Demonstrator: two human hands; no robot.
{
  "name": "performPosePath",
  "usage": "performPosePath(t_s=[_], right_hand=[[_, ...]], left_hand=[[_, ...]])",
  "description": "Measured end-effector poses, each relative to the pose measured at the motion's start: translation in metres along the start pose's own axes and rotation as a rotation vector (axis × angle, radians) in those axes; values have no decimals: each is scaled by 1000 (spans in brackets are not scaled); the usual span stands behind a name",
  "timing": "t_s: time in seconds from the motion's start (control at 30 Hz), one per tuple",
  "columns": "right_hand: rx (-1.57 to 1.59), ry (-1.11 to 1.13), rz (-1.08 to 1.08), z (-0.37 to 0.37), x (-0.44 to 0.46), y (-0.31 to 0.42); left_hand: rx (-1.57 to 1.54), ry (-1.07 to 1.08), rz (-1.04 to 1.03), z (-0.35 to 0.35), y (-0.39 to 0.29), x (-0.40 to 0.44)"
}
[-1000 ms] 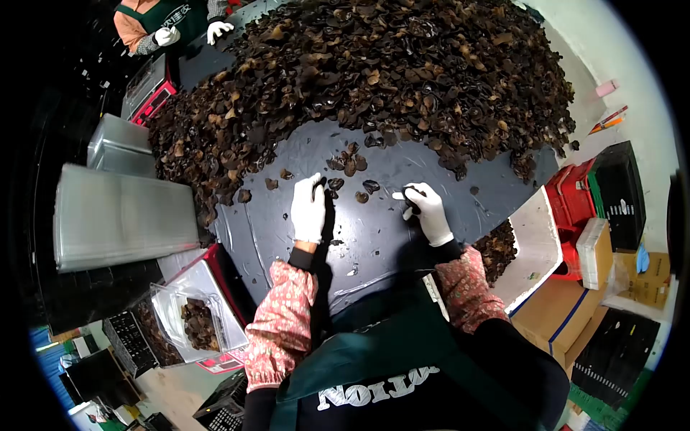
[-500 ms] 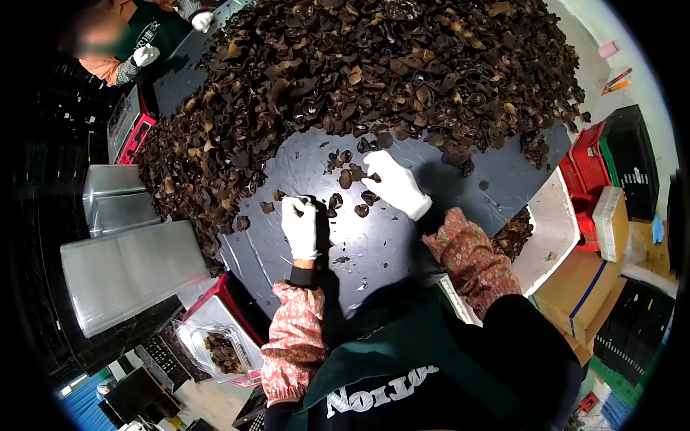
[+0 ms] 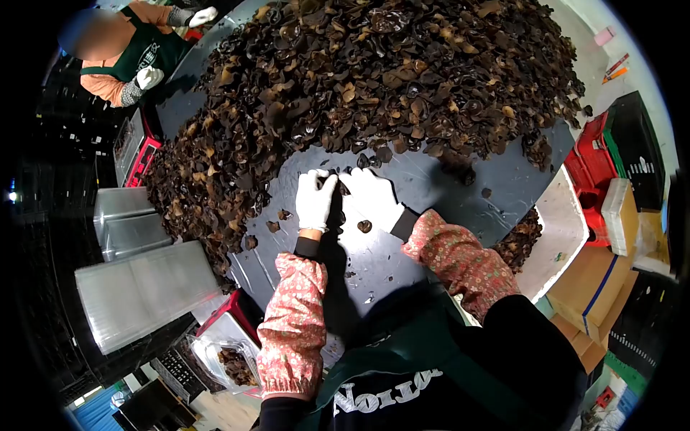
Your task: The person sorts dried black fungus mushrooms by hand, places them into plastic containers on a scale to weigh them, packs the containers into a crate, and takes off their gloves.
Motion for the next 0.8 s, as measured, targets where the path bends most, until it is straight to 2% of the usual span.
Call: performPosePath(t_s=[0.1, 0.17, 0.23, 0.3, 0.33, 0.37, 0.43, 0.47, 0.5, 0.57, 0.7, 0.77, 0.8], right_hand=[[309, 6, -22, 11, -13, -13], [559, -119, -56, 23, -18, -23], [762, -121, -297, 21, -22, -45], [982, -24, -595, 9, -27, -56], [868, -84, -431, 19, -20, -47], [688, -67, -270, 21, -14, -37], [538, -60, -98, 14, -11, -22], [501, 64, -169, 9, -7, -17], [443, 133, -182, 3, -4, -16], [318, 64, -66, -3, 5, -8], [217, 69, -45, -11, 11, -6], [244, 30, -32, -6, 11, -5], [357, 22, -133, -3, 9, -11]], left_hand=[[261, 57, -59, -9, -8, 3], [309, -8, -118, -3, -21, -3], [274, 9, -202, -1, -35, -9], [226, -10, -236, 2, -40, -15], [127, -41, -174, 6, -38, -18], [-102, -115, -84, 12, -32, -22], [-517, -7, 186, 8, -9, -31], [-903, 75, 327, 9, -9, -40], [-1078, 50, 359, 10, 0, -47], [-1317, -11, 433, 8, 19, -62], [-1550, 86, 469, 16, 36, -83], [-1670, 68, 512, 15, 43, -92], [-1721, 41, 588, 12, 47, -96]])
Point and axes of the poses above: each hand's wrist, its own x-axis towards the middle knuckle, its own z-axis out of the back of the hand, y = z × x, the point moved 7 cm from there along x, towards the middle knuckle, and after that the axes turned 9 degrees about x, right-handed, at the moved point
